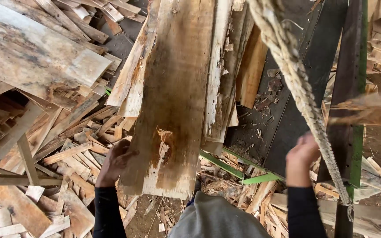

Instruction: Trimming thin wood sheets or bark using a manual lever-action guillotine cutter.

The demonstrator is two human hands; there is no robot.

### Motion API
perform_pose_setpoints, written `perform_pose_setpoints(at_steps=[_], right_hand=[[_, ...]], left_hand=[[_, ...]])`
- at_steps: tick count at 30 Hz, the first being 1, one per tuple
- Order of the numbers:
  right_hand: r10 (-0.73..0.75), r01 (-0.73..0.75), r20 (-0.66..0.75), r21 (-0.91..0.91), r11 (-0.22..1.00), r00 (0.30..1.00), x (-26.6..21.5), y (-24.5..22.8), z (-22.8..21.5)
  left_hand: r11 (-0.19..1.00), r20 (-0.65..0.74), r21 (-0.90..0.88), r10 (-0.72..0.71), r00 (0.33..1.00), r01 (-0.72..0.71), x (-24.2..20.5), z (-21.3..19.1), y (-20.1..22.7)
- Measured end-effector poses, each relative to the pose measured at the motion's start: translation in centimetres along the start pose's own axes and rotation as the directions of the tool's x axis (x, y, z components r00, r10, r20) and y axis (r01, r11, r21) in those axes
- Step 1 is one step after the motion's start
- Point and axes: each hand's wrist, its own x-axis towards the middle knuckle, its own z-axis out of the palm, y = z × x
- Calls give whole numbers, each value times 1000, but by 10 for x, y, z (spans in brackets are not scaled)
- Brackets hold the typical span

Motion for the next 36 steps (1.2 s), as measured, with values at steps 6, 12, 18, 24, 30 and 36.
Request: perform_pose_setpoints(at_steps=[6,12,18,24,30,36], right_hand=[[540,-229,496,-555,800,680,-148,-11,96],[529,-103,747,-537,837,402,-145,-66,151],[546,170,651,-710,683,527,-89,-80,119],[584,-115,373,-766,632,721,5,34,-26],[637,-280,98,-839,466,765,14,83,-68],[635,-254,243,-769,587,733,29,116,-95]], left_hand=[[911,203,-387,-66,977,142,28,8,155],[931,174,190,280,944,-312,42,119,265],[956,319,52,257,912,-288,33,190,312],[930,-11,329,-167,986,161,33,204,169],[749,-247,255,-561,790,612,-26,165,-60],[627,87,-231,-749,657,744,-25,143,-50]])
